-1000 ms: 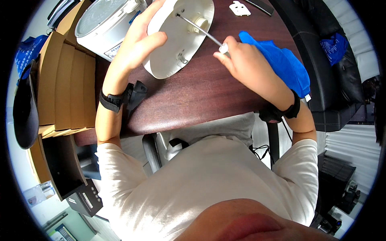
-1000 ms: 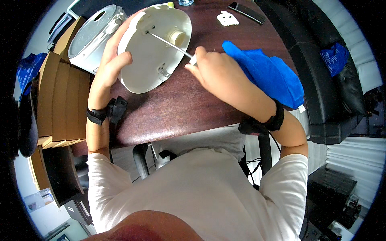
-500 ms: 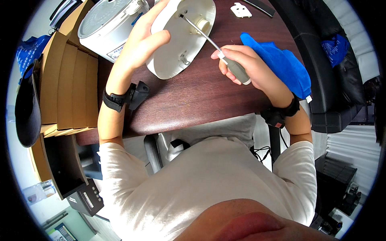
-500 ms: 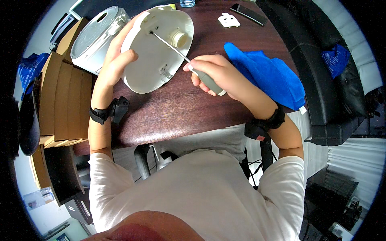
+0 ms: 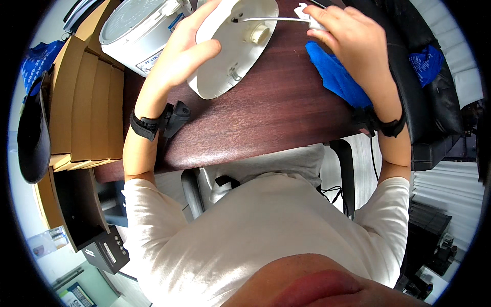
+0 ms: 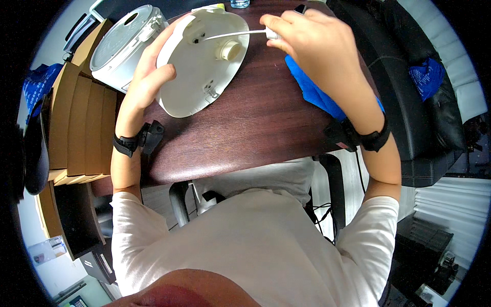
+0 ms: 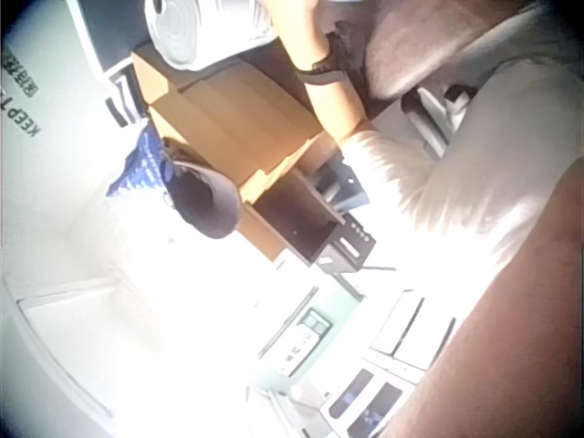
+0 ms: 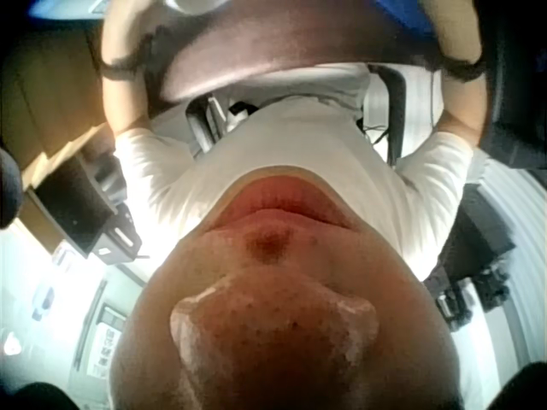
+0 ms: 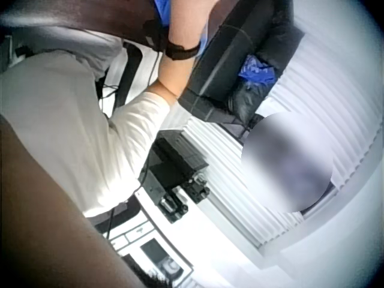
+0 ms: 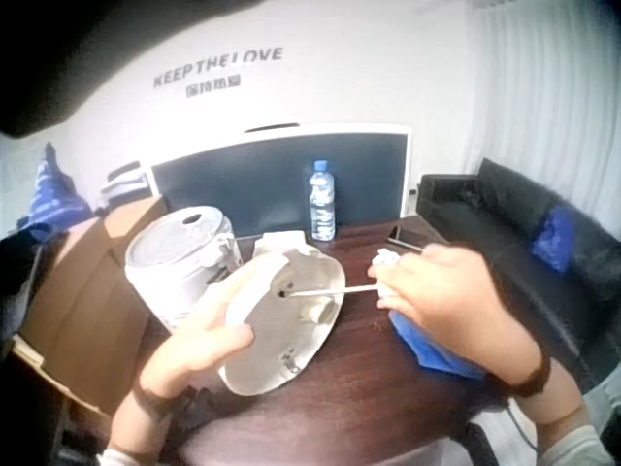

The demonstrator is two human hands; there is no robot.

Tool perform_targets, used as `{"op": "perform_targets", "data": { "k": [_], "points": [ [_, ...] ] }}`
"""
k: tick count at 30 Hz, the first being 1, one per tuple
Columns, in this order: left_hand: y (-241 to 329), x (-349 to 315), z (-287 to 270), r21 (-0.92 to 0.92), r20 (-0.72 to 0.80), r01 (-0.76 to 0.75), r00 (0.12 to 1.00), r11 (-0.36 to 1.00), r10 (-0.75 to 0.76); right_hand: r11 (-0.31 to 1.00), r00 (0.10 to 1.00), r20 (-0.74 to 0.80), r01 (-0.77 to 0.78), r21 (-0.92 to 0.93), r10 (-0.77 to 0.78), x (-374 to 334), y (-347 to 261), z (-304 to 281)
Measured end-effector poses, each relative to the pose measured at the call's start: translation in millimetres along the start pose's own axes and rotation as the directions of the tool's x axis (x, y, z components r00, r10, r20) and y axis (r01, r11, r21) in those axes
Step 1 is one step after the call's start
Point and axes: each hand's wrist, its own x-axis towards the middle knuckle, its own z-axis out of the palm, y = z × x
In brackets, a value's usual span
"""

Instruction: The person uses a screwdriver to remove screws from a white rice cooker, then detaches a small plastic cover and the lid. The removed parts are placed on the table.

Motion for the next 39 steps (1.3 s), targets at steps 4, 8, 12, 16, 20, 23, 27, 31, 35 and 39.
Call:
{"op": "perform_targets", "data": {
  "k": [4, 8, 12, 16, 20, 23, 27, 31, 35, 39],
  "points": [
    [-2, -1, -3, -0.002, 0.002, 0.004, 1.000, 1.000, -0.004, 0.992, 0.973, -0.211, 0.069, -0.108, -0.091, 21, -8, -6],
    [-3, -2, 0, 0.007, 0.015, -0.032, 0.999, 0.999, 0.032, 0.974, 0.987, 0.038, -0.159, 0.158, 0.155, -14, -10, -6],
    [-5, -1, -3, 0.010, 0.004, -0.019, 1.000, 1.000, 0.019, 0.518, 0.858, 0.333, -0.505, 0.690, 0.392, -43, -24, 15],
    [-2, 1, -3, 0.008, -0.005, 0.009, 1.000, 1.000, -0.009, -0.408, 0.550, 0.803, -0.695, 0.592, 0.229, -57, -63, 19],
    [-5, 0, -3, 0.004, -0.017, -0.008, 1.000, 1.000, 0.008, -0.482, 0.574, 0.814, -0.690, 0.540, 0.090, -52, -86, 18],
    [-3, 0, -3, 0.017, -0.016, 0.010, 1.000, 1.000, -0.010, -0.539, 0.590, 0.806, -0.661, 0.522, 0.056, -48, -93, 18],
    [-6, 0, -5, 0.050, -0.017, 0.006, 1.000, 0.999, -0.005, -0.659, 0.590, 0.807, -0.615, 0.434, -0.019, -45, -101, 16],
    [-7, -1, -5, 0.046, -0.020, -0.016, 1.000, 0.999, 0.017, -0.650, 0.578, 0.816, -0.621, 0.438, -0.002, -41, -105, 15],
    [-8, 0, -6, 0.044, -0.003, -0.024, 1.000, 0.999, 0.024, -0.715, 0.604, 0.797, -0.563, 0.414, -0.013, -44, -105, 15],
    [-4, 0, -3, -0.007, -0.012, 0.010, 1.000, 1.000, -0.010, -0.728, 0.623, 0.782, -0.538, 0.424, -0.006, -43, -105, 16]
  ]
}}
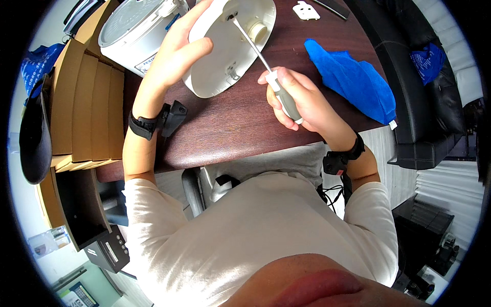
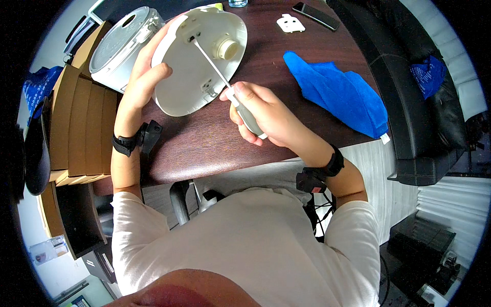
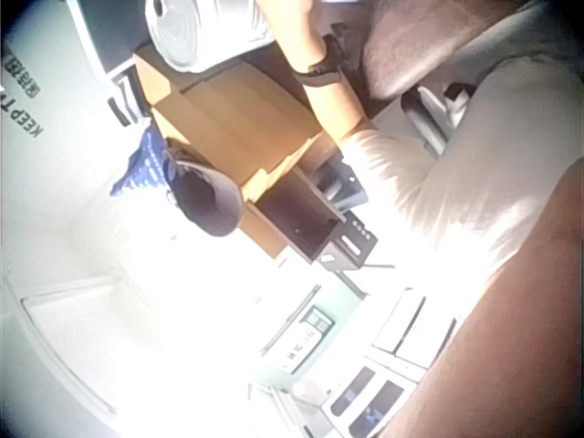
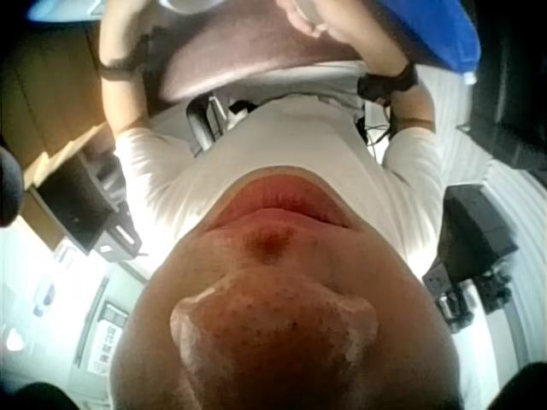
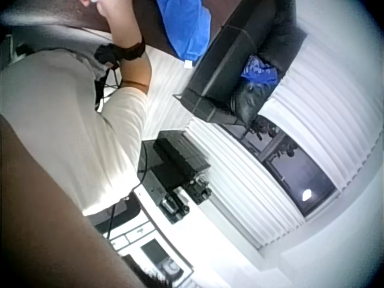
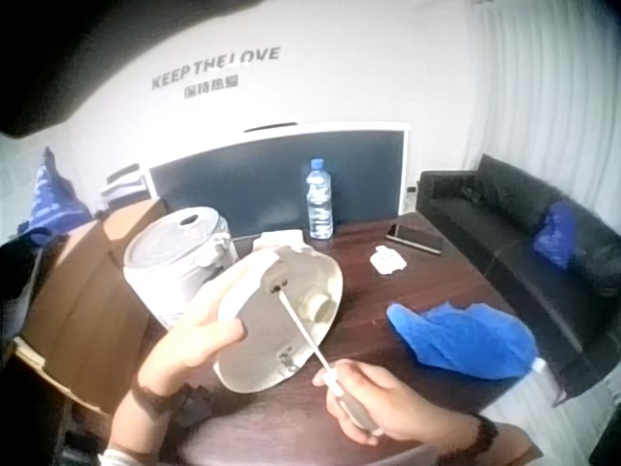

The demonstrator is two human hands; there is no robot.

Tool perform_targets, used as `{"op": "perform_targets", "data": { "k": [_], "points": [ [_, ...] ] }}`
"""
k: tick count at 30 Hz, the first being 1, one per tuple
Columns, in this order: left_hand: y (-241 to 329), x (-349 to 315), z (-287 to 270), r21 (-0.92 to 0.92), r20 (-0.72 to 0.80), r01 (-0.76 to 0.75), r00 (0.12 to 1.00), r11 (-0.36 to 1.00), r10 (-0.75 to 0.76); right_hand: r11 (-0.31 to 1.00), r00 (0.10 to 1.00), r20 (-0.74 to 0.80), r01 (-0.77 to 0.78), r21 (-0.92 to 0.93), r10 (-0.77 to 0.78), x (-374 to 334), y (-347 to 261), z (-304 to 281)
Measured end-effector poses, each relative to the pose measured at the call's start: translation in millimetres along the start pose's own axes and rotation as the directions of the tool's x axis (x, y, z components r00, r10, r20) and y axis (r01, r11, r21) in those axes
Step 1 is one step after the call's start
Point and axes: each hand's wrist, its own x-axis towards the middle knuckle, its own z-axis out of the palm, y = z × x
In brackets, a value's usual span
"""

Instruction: The person uses a screwdriver to remove screws from a white rice cooker, then detaches a small plastic cover and the lid. The removed parts are placed on the table.

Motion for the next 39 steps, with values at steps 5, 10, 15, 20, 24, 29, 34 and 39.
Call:
{"op": "perform_targets", "data": {
  "k": [5, 10, 15, 20, 24, 29, 34, 39],
  "points": [
    [1, 0, 0, 0.037, 0.005, -0.030, 1.000, 0.999, 0.030, 0.999, 0.998, -0.055, -0.038, 0.032, 0.040, -2, -3, 14],
    [3, 0, 1, 0.073, 0.028, -0.032, 0.999, 0.997, 0.030, 0.999, 1.000, -0.023, -0.018, 0.041, 0.019, -5, 1, 12],
    [3, -1, 3, 0.059, -0.005, -0.045, 0.999, 0.997, 0.046, 0.997, 0.996, -0.065, -0.062, 0.050, 0.065, -6, 1, 18],
    [3, 0, 2, 0.109, 0.004, -0.051, 0.999, 0.993, 0.051, 0.995, 0.998, -0.042, -0.043, 0.085, 0.047, -8, 1, 17],
    [4, -1, 2, 0.094, 0.000, -0.015, 1.000, 0.995, 0.015, 0.991, 0.998, -0.016, -0.053, 0.121, 0.055, -9, 1, 16],
    [-4, 0, -1, 0.102, 0.025, -0.123, 0.992, 0.987, 0.122, 0.966, 0.987, -0.039, -0.144, 0.216, 0.156, -14, -13, 25],
    [10, -3, 9, 0.103, 0.034, -0.117, 0.993, 0.988, 0.114, 0.908, 0.954, -0.037, -0.271, 0.318, 0.298, -27, -52, 40],
    [13, -7, 13, 0.090, 0.005, -0.089, 0.996, 0.992, 0.089, 0.966, 0.964, -0.068, -0.254, 0.042, 0.256, -26, -60, 41]
  ]
}}
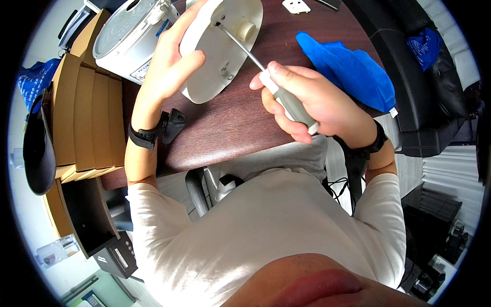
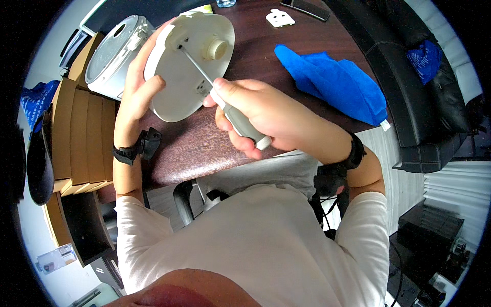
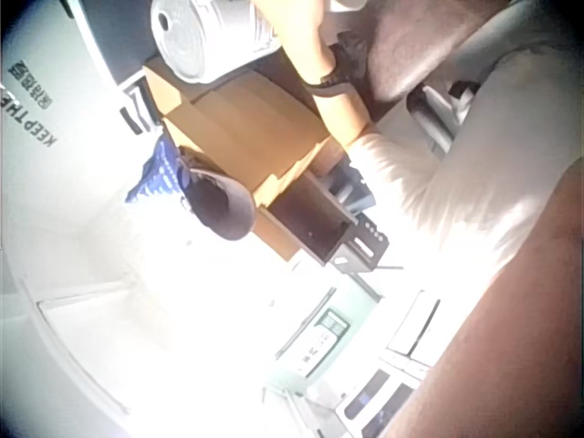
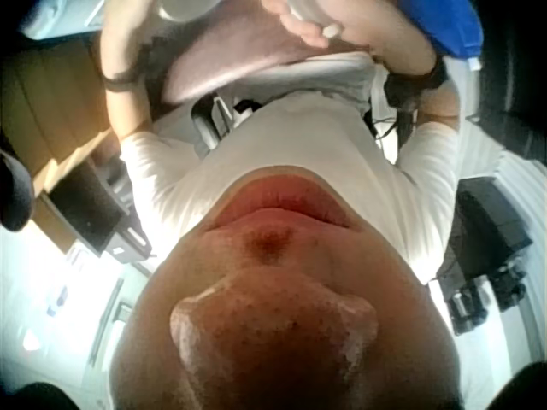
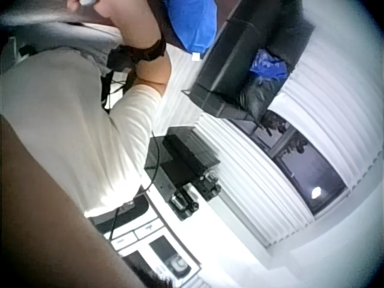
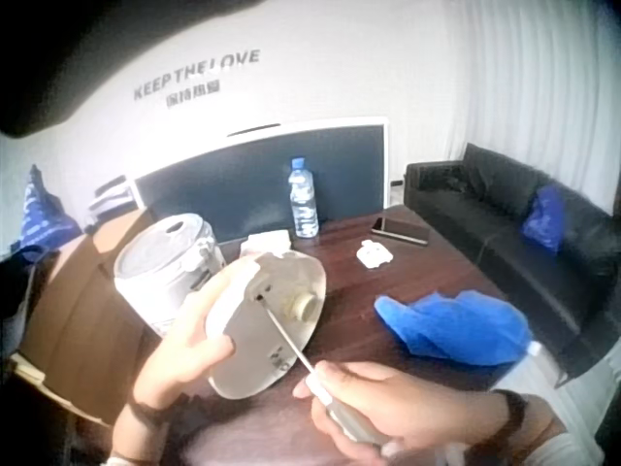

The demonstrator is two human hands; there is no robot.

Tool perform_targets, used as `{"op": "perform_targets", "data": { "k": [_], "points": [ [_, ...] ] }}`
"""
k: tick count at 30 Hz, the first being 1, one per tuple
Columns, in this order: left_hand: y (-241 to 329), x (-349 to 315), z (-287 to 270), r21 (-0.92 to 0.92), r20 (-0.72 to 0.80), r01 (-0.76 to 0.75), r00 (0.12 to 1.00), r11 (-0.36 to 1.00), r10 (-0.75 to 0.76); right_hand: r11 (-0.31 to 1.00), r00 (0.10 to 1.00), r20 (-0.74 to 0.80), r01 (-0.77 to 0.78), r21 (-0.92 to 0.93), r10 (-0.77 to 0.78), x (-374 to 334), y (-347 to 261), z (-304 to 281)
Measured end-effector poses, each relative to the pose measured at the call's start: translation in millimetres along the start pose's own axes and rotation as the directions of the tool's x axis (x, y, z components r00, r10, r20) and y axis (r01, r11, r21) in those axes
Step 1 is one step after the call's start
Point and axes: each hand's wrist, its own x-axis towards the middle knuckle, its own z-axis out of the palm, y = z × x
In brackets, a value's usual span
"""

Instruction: The person uses a screwdriver to remove screws from a white rice cooker, then detaches a small plastic cover and the lid. The removed parts are placed on the table.

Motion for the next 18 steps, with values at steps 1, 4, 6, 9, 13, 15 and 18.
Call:
{"op": "perform_targets", "data": {
  "k": [1, 4, 6, 9, 13, 15, 18],
  "points": [
    [0, 0, -1, 0.014, 0.000, -0.005, 1.000, 1.000, 0.005, 0.988, 1.000, -0.011, 0.020, -0.155, -0.021, 3, 0, -3],
    [-1, 1, -4, 0.039, -0.016, -0.011, 1.000, 0.999, 0.012, 0.690, 0.952, -0.015, 0.210, -0.693, -0.305, 22, 14, -26],
    [-6, 0, -6, 0.030, -0.035, -0.002, 0.999, 1.000, 0.003, 0.061, 0.720, 0.191, 0.309, -0.949, -0.668, 43, 35, -49],
    [-11, 0, -11, 0.058, -0.036, 0.014, 0.999, 0.998, -0.012, -0.317, 0.588, 0.277, 0.037, -0.948, -0.760, 45, 25, -65],
    [-5, 1, -10, 0.046, -0.018, 0.079, 0.997, 0.996, -0.079, -0.470, 0.485, 0.382, -0.070, -0.880, -0.787, 38, -2, -77],
    [-8, 3, -10, 0.055, -0.024, 0.059, 0.998, 0.997, -0.058, -0.500, 0.389, 0.443, -0.057, -0.864, -0.808, 40, -9, -82],
    [-9, 2, -10, 0.033, 0.008, 0.008, 1.000, 0.999, -0.008, -0.272, 0.436, 0.287, 0.098, -0.957, -0.853, 39, 0, -84]
  ]
}}
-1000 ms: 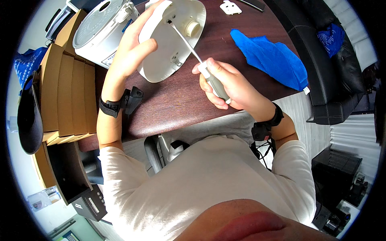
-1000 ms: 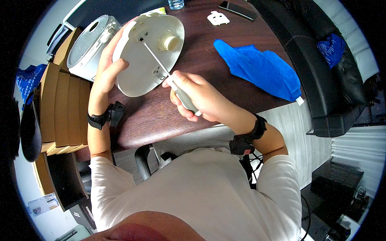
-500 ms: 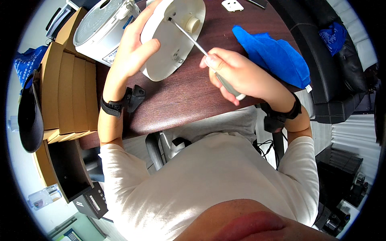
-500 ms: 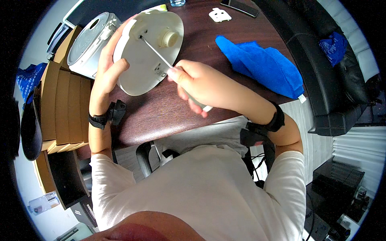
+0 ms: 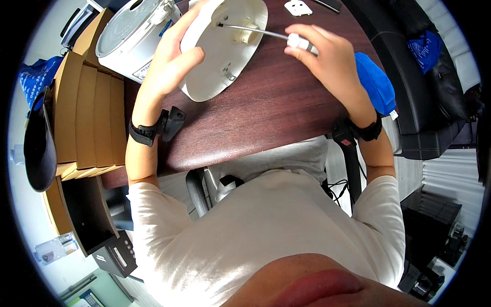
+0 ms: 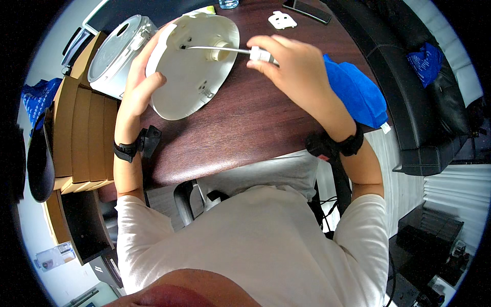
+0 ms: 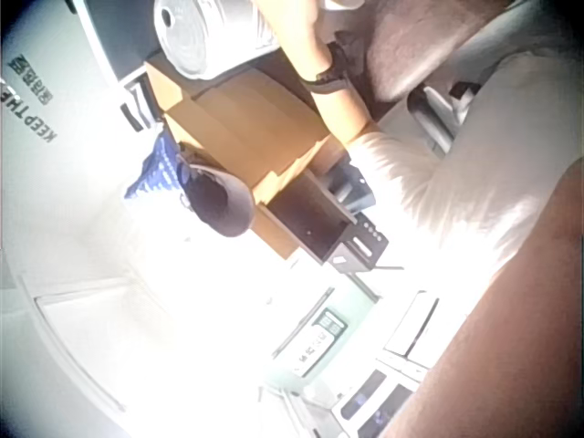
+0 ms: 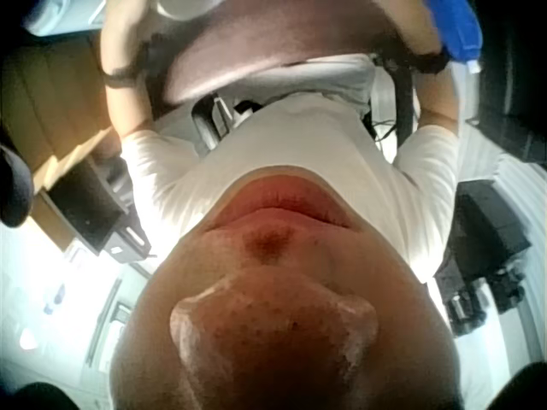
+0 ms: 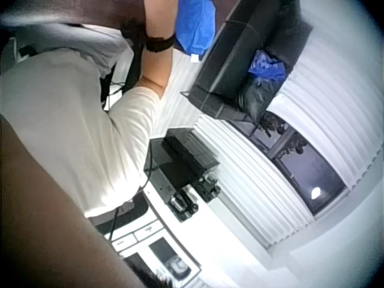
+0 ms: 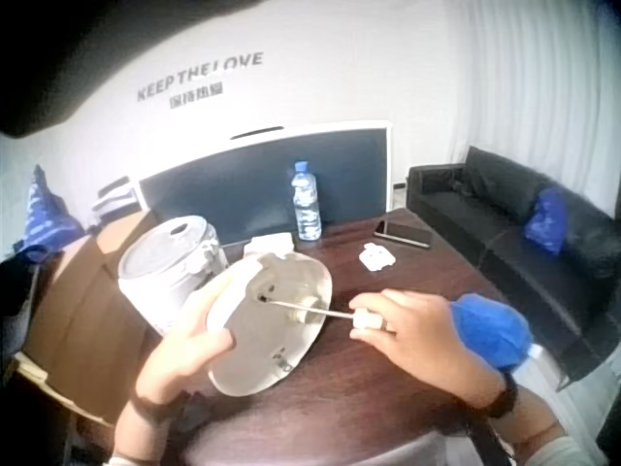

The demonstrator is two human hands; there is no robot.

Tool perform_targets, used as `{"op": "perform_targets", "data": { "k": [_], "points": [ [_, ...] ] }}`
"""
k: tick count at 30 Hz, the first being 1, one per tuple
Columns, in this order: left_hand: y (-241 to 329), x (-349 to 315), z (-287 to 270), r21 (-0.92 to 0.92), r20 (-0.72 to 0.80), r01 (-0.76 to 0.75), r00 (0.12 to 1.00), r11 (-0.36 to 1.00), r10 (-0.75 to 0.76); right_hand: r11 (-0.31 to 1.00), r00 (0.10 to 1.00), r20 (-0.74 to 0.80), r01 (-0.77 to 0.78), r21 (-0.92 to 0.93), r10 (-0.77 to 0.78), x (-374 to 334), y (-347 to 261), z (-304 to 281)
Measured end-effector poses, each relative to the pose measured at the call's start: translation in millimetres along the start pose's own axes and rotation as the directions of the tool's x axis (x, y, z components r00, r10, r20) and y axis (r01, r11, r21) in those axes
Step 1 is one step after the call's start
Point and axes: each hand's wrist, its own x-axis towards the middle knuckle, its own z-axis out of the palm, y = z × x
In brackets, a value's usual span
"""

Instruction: The person uses a screwdriver to remove screws from a white rice cooker, then detaches a small plastic cover and the lid. The removed parts are placed on the table.

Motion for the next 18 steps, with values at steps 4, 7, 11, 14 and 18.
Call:
{"op": "perform_targets", "data": {
  "k": [4, 7, 11, 14, 18],
  "points": [
    [2, 0, 3, -0.006, -0.011, 0.021, 1.000, 1.000, -0.021, 0.237, 0.697, 0.633, -0.713, 0.660, 0.337, -22, -22, 9],
    [3, -1, 1, -0.009, -0.006, 0.046, 0.999, 0.999, -0.046, -0.055, 0.667, 0.703, -0.715, 0.697, 0.247, -30, -40, 14],
    [3, -2, 3, -0.014, -0.019, 0.036, 0.999, 0.999, -0.036, -0.194, 0.649, 0.751, -0.727, 0.659, 0.117, -33, -51, 14],
    [0, -2, 1, 0.005, -0.010, 0.025, 1.000, 1.000, -0.025, -0.185, 0.635, 0.757, -0.735, 0.653, 0.150, -31, -58, 12],
    [2, -1, 2, -0.002, -0.003, 0.037, 0.999, 0.999, -0.037, -0.203, 0.620, 0.773, -0.746, 0.634, 0.137, -31, -58, 12]
  ]
}}
